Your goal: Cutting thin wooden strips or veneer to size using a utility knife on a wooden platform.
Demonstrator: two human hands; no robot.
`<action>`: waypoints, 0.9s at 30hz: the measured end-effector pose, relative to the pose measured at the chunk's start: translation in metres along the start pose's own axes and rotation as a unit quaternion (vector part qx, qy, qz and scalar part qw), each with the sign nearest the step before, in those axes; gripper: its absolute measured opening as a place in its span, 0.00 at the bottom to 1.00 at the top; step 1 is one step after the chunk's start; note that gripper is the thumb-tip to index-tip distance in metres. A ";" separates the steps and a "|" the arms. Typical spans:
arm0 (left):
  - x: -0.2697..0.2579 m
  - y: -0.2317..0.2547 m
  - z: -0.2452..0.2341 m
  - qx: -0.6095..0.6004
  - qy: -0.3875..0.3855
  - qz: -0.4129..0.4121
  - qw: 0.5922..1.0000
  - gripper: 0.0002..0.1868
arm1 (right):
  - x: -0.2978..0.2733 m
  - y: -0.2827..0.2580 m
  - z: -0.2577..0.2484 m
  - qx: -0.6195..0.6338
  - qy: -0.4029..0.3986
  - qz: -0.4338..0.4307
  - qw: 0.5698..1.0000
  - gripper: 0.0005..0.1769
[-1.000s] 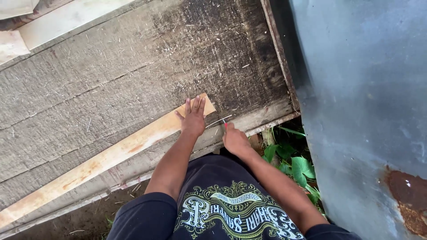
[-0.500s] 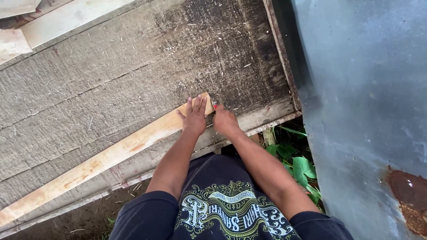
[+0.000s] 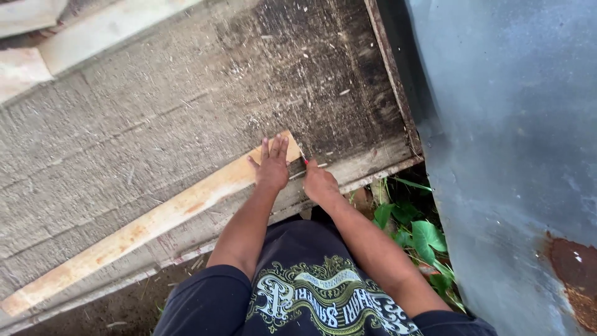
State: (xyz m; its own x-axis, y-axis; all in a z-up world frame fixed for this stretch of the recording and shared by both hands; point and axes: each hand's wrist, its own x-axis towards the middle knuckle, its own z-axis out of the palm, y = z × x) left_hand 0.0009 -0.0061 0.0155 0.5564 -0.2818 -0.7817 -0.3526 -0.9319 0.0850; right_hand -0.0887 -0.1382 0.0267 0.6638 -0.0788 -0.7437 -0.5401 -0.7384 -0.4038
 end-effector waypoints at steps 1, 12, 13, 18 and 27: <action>0.000 0.000 -0.003 0.003 0.006 -0.001 1.000 0.35 | 0.002 0.006 0.007 0.002 0.005 -0.004 1.000 0.21; 0.011 -0.012 0.008 -0.004 0.001 0.033 0.999 0.38 | -0.038 0.017 -0.005 0.039 -0.051 0.057 0.996 0.22; 0.012 -0.014 0.006 0.003 -0.001 0.034 0.999 0.38 | -0.031 0.015 -0.004 0.047 -0.050 0.058 0.996 0.22; 0.017 -0.019 0.011 0.007 -0.006 0.046 0.999 0.41 | -0.008 -0.009 -0.014 0.061 0.018 0.017 0.998 0.21; 0.019 -0.017 0.013 0.024 -0.002 0.042 0.999 0.41 | 0.029 -0.009 0.004 0.015 0.050 -0.007 0.999 0.21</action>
State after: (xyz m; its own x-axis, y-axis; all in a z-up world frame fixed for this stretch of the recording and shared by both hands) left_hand 0.0081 0.0072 -0.0089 0.5211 -0.3574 -0.7751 -0.4328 -0.8933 0.1209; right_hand -0.0664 -0.1311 0.0066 0.7193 -0.1359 -0.6813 -0.5447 -0.7191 -0.4316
